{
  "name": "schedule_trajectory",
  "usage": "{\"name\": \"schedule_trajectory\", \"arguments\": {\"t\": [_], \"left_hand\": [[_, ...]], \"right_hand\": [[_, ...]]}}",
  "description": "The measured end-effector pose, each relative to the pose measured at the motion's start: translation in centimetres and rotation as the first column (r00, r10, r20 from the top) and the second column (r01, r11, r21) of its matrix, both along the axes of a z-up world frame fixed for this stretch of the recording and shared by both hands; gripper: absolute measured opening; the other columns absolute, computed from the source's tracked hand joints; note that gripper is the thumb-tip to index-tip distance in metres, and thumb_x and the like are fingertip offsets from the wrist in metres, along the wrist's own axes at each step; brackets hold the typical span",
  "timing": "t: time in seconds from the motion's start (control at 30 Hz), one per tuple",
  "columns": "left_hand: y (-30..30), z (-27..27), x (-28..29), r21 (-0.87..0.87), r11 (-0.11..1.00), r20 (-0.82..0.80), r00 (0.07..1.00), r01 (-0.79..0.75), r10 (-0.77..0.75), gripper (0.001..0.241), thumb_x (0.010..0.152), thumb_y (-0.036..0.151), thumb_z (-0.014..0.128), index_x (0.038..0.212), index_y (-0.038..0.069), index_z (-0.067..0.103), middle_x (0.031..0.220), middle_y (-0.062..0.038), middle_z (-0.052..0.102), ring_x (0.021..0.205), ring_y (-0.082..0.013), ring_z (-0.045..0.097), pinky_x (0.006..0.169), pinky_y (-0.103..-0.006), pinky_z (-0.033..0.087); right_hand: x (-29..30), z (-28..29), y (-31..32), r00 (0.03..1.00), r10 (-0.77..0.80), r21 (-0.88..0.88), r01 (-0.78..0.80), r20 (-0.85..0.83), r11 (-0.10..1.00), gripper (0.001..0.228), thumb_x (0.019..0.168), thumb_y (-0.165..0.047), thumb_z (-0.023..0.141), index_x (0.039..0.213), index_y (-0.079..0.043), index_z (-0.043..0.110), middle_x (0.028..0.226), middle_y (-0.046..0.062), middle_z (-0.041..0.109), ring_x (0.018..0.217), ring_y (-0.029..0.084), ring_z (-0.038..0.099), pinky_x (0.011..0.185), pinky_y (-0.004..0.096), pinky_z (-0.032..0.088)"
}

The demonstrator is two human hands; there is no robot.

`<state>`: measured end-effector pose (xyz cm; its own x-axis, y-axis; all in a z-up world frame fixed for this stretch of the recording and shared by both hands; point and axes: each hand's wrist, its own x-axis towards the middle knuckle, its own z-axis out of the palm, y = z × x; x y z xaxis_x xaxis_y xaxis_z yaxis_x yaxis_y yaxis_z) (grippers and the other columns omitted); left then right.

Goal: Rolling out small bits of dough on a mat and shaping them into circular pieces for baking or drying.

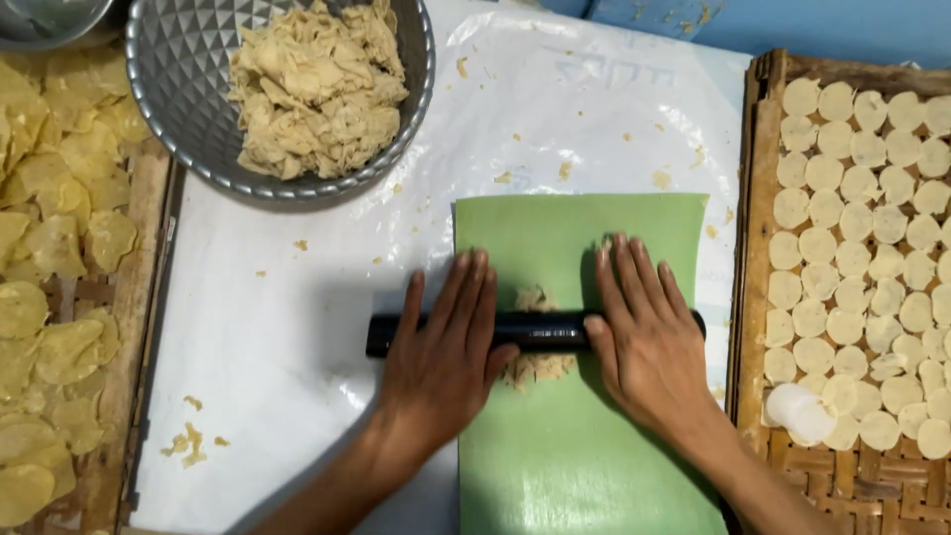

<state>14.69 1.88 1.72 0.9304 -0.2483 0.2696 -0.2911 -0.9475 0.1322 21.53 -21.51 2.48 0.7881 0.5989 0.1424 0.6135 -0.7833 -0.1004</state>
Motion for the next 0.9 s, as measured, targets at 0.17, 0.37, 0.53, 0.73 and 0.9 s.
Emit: {"name": "schedule_trajectory", "arguments": {"t": [0.17,0.37,0.53,0.73,0.9], "left_hand": [[0.5,0.5,3.5,-0.033,0.998,-0.022,0.999,-0.044,0.044,0.07,0.11,0.05,0.036,0.153,-0.005,0.045,0.163,-0.021,0.041,0.154,-0.0356,0.034,0.125,-0.059,0.021],[2.0,0.5,10.1,-0.12,0.988,-0.166,0.983,-0.101,0.081,0.076,0.111,0.053,0.021,0.161,-0.004,0.025,0.169,-0.026,0.005,0.158,-0.0413,0.005,0.127,-0.0589,0.013],[2.3,0.0,10.0,-0.186,0.983,0.447,0.891,0.004,0.081,0.042,0.113,0.03,0.049,0.123,-0.006,0.066,0.134,-0.025,0.061,0.125,-0.0417,0.06,0.101,-0.0502,0.057],[4.5,-1.0,7.0,0.05,0.988,0.125,0.98,0.149,-0.154,0.059,0.101,0.048,0.066,0.141,0.005,0.057,0.116,-0.014,0.066,0.1,-0.0288,0.062,0.086,-0.0413,0.049],[4.9,1.2,8.4,0.175,0.979,0.278,0.949,0.101,-0.148,0.065,0.091,0.051,0.08,0.135,0.007,0.061,0.1,-0.009,0.066,0.089,-0.0241,0.063,0.075,-0.0374,0.049]], "right_hand": [[4.0,1.1,1.2,0.974,-0.059,-0.07,0.045,-0.218,0.997,0.063,0.111,-0.045,0.01,0.163,-0.009,0.014,0.169,0.019,0.013,0.157,0.033,0.013,0.129,0.045,0.014],[9.6,1.5,2.6,0.951,-0.128,0.085,0.158,-0.281,0.984,0.066,0.112,-0.044,0.016,0.164,-0.005,0.007,0.168,0.027,0.0,0.158,0.04,0.0,0.129,0.051,0.007],[12.2,-0.6,2.4,0.979,-0.186,0.174,0.197,-0.08,0.965,0.056,0.119,-0.035,0.024,0.166,-0.007,0.008,0.17,0.028,0.005,0.16,0.042,0.005,0.134,0.052,0.012],[14.6,-0.9,2.6,0.929,-0.244,0.421,0.111,0.278,0.9,0.052,0.119,-0.024,0.032,0.149,0.013,0.055,0.159,0.028,0.035,0.15,0.041,0.029,0.124,0.054,0.035],[12.6,2.2,2.8,0.949,-0.103,0.541,-0.079,0.299,0.837,0.064,0.119,-0.029,0.026,0.129,0.017,0.069,0.146,0.029,0.053,0.141,0.042,0.043,0.108,0.056,0.046]]}}
